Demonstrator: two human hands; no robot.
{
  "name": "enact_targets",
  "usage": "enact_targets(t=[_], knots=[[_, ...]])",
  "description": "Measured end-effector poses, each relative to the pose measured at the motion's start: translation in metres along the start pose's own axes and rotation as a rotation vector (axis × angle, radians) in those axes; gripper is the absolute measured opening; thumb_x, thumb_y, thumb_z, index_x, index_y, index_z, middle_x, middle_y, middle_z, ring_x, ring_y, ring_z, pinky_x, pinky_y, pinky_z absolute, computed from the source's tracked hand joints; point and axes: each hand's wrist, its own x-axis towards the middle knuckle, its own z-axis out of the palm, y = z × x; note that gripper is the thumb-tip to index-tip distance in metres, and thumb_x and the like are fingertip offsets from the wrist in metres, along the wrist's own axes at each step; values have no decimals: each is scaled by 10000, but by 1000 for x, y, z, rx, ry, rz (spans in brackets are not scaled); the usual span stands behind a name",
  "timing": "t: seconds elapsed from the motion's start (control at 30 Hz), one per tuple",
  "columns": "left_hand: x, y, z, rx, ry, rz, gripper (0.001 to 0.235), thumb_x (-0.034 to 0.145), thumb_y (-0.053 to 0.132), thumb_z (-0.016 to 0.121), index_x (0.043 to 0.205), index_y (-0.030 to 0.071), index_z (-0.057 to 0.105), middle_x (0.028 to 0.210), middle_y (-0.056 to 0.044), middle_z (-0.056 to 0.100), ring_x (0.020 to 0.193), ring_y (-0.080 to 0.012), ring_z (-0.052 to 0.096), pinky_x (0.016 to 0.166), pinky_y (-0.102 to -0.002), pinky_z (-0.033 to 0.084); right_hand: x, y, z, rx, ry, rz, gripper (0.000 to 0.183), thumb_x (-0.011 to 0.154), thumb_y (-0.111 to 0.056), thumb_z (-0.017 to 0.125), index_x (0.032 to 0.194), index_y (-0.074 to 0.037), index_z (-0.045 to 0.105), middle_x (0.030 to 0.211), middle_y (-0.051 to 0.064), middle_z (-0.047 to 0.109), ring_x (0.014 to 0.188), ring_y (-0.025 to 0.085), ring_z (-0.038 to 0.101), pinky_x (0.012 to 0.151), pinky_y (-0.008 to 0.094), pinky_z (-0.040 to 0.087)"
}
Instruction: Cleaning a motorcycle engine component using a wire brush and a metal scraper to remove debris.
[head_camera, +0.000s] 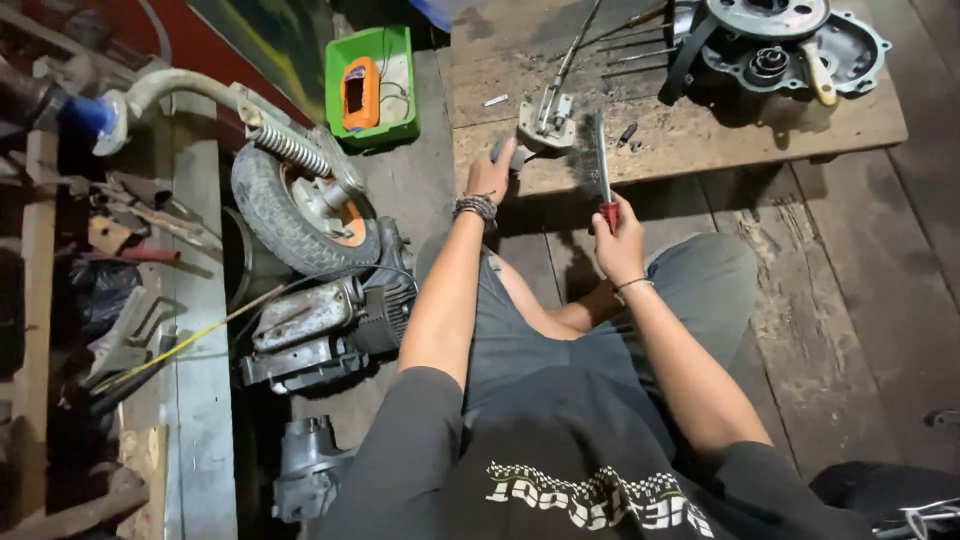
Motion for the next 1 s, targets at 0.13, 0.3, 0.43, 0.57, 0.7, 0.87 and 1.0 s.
enact_targets(t=[0.13, 0.3, 0.43, 0.57, 0.7, 0.87, 1.0], knots=[[13, 3, -4, -93, 20, -54, 1010, 921, 795, 420, 1351, -103, 589, 1373, -312, 603, 1363, -457, 511, 1196, -549, 361, 10, -11, -10, -67, -20, 62, 375, 967, -151, 684, 1324, -41, 650, 1097, 250, 713, 1071, 436, 674, 918, 509, 517], [5, 3, 3, -88, 44, -70, 931, 912, 766, 436, 1236, -74, 674, 1239, -295, 685, 1279, -450, 588, 1129, -548, 423, 34, -23, 12, -73, 7, 73, 285, 985, -200, 681, 1236, -67, 701, 1018, 201, 731, 1016, 398, 702, 875, 478, 528], [12, -42, 25, 105, 127, 182, 705, 954, 651, 529, 994, -27, 718, 980, -269, 696, 1098, -447, 641, 1045, -534, 463, 44, -46, 37, -110, 91, -31, 250, 1014, -205, 612, 1235, -102, 667, 989, 226, 710, 977, 457, 681, 826, 509, 527], [-6, -42, 35, 257, 163, 465, 570, 950, 628, 581, 930, 71, 701, 905, -180, 692, 1068, -363, 631, 1193, -511, 304, 52, -3, 50, -165, -54, -24, 256, 1022, -217, 608, 1226, -69, 649, 966, 279, 702, 968, 518, 659, 769, 584, 504], [1, -60, 46, 293, 151, 456, 655, 961, 695, 507, 1038, 73, 699, 1026, -120, 724, 1142, -290, 632, 1261, -496, 215, 46, -21, 36, -177, 15, -40, 267, 1028, -215, 612, 1266, -100, 643, 984, 270, 701, 969, 496, 673, 776, 558, 511], [3, -62, 48, 240, 185, 505, 578, 955, 647, 554, 1000, 90, 702, 961, -82, 705, 1090, -277, 628, 1241, -522, 239, 51, -50, 32, -155, 96, -170, 309, 1023, -154, 588, 1325, -100, 613, 1046, 247, 712, 977, 507, 665, 829, 525, 527], [6, -64, 50, 253, 230, 526, 574, 931, 662, 564, 992, 109, 707, 937, -72, 695, 1081, -266, 628, 1232, -530, 255, 69, -86, 28, -243, 23, -200, 329, 1008, -177, 618, 1324, -87, 607, 1055, 286, 702, 983, 536, 647, 818, 598, 491]])
